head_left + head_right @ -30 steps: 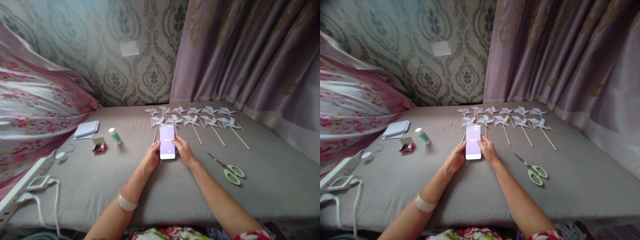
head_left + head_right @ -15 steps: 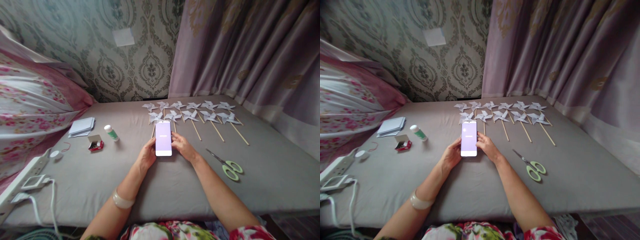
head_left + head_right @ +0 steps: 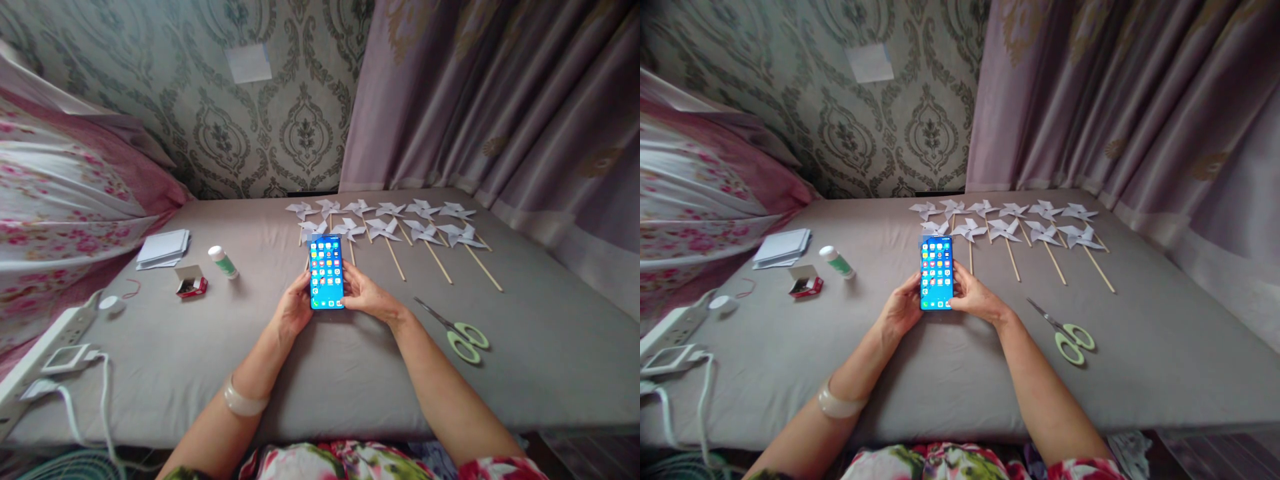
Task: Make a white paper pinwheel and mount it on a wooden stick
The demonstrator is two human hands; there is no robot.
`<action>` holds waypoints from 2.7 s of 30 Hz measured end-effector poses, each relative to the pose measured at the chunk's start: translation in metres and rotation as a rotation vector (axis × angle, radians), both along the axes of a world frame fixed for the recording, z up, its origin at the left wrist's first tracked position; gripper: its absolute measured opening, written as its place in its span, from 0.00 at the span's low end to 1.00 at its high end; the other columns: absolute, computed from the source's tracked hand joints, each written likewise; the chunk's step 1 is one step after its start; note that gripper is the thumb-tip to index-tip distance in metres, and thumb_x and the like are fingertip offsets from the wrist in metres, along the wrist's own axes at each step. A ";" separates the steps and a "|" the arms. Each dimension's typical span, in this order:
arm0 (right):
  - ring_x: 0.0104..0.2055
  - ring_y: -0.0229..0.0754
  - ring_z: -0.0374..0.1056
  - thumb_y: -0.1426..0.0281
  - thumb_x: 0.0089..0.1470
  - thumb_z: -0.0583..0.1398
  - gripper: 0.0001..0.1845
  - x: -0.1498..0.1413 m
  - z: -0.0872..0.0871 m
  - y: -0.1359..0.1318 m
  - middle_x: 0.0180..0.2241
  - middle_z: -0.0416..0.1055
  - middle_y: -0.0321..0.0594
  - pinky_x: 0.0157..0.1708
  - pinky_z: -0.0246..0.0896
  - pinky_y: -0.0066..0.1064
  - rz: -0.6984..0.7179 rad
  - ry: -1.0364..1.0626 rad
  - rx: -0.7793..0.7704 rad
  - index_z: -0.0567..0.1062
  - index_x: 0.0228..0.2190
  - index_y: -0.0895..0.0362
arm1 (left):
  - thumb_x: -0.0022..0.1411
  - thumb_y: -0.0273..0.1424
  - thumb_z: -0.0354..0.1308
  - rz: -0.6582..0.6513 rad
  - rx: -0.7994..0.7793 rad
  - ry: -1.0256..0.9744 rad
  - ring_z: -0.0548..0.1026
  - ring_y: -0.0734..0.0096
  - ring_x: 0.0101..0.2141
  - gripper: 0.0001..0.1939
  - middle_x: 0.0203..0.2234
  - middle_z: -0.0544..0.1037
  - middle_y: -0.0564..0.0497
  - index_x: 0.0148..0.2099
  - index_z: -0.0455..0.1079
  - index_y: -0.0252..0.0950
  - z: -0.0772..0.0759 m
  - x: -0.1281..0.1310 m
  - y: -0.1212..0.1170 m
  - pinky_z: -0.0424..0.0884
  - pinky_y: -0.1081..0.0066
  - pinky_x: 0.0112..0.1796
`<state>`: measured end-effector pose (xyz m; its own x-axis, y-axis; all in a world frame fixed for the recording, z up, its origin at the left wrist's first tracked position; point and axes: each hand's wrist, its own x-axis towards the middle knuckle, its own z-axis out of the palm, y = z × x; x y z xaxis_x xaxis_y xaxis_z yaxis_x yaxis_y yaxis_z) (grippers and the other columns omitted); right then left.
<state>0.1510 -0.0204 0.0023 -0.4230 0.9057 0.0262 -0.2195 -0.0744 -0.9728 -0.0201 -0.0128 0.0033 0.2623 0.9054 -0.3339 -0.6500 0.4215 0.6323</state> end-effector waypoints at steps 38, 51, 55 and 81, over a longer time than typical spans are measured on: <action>0.41 0.48 0.73 0.66 0.45 0.62 0.23 -0.025 0.003 -0.007 0.41 0.76 0.43 0.39 0.70 0.36 -0.502 -0.206 0.065 0.69 0.45 0.55 | 0.54 0.29 0.62 -0.018 0.157 0.028 0.77 0.62 0.39 0.10 0.35 0.81 0.46 0.40 0.76 0.32 -0.006 0.011 -0.008 0.71 0.68 0.42; 0.34 0.46 0.73 0.65 0.48 0.59 0.16 -0.016 0.002 -0.002 0.36 0.79 0.40 0.33 0.67 0.33 -0.609 -0.221 0.066 0.79 0.37 0.57 | 0.56 0.27 0.61 -0.017 0.110 0.029 0.77 0.66 0.38 0.09 0.36 0.81 0.47 0.40 0.76 0.31 -0.009 0.012 -0.005 0.70 0.69 0.43; 0.31 0.43 0.72 0.64 0.48 0.59 0.17 -0.016 0.001 -0.001 0.35 0.79 0.40 0.31 0.65 0.30 -0.627 -0.227 0.079 0.79 0.38 0.58 | 0.55 0.29 0.62 -0.013 0.115 0.033 0.77 0.65 0.38 0.10 0.37 0.81 0.47 0.41 0.76 0.32 -0.011 0.012 -0.005 0.69 0.69 0.43; 0.41 0.48 0.73 0.65 0.44 0.61 0.22 -0.015 -0.008 0.002 0.40 0.78 0.44 0.38 0.69 0.36 -0.665 -0.122 0.025 0.76 0.43 0.58 | 0.54 0.27 0.62 -0.031 0.070 -0.015 0.76 0.58 0.46 0.11 0.35 0.81 0.46 0.41 0.75 0.31 -0.012 0.010 -0.003 0.69 0.64 0.49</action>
<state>0.1355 -0.0186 -0.0054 0.2233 0.9740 0.0381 -0.0996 0.0617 -0.9931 -0.0096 -0.0157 -0.0083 0.2948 0.9177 -0.2663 -0.6472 0.3968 0.6509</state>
